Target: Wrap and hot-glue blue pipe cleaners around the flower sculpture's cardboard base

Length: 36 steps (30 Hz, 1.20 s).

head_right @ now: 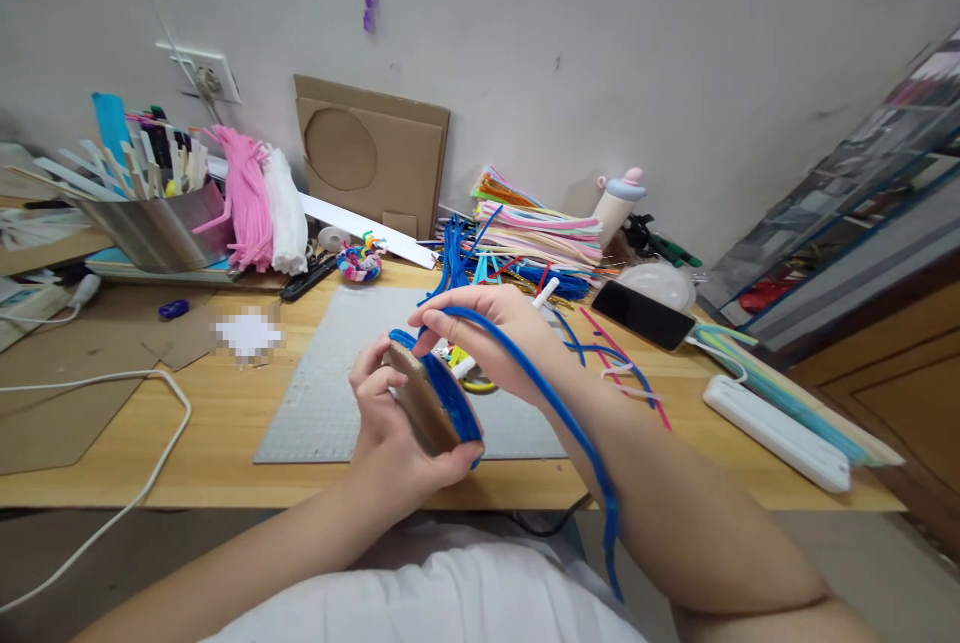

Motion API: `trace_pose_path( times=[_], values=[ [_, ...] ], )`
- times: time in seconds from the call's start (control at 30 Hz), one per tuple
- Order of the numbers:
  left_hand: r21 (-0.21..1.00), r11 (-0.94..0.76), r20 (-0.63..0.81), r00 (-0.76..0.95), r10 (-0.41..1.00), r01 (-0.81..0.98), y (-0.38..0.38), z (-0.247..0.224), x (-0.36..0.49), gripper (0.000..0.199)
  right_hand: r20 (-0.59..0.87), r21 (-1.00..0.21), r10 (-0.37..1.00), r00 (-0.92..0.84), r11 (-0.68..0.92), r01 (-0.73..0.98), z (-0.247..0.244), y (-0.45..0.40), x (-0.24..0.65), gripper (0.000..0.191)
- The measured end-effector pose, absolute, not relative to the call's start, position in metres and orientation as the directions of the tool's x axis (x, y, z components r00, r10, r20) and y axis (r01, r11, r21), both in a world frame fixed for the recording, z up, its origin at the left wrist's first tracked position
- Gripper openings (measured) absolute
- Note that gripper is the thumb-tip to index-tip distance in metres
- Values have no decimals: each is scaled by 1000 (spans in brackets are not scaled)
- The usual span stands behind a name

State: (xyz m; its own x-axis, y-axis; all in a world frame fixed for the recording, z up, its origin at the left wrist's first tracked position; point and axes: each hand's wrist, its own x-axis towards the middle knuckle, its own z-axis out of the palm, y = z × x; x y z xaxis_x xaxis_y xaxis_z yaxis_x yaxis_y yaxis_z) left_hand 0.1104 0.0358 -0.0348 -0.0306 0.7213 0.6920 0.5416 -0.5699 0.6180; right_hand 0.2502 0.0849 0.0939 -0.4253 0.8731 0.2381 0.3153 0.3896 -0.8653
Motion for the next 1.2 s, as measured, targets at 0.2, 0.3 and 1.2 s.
trace_pose_path(
  times=[0.2, 0.3, 1.2],
  values=[
    [633, -567, 681, -32, 731, 527, 35, -36, 111, 91, 219, -885, 880, -422, 361, 294, 92, 86, 251, 22],
    [634, -565, 681, -35, 731, 528, 35, -37, 112, 91, 212, -881, 882, -421, 359, 308, 92, 87, 249, 23],
    [542, -629, 751, 16, 661, 558, 32, -40, 113, 92, 113, -949, 879, -463, 234, 213, 80, 108, 236, 33]
  ],
)
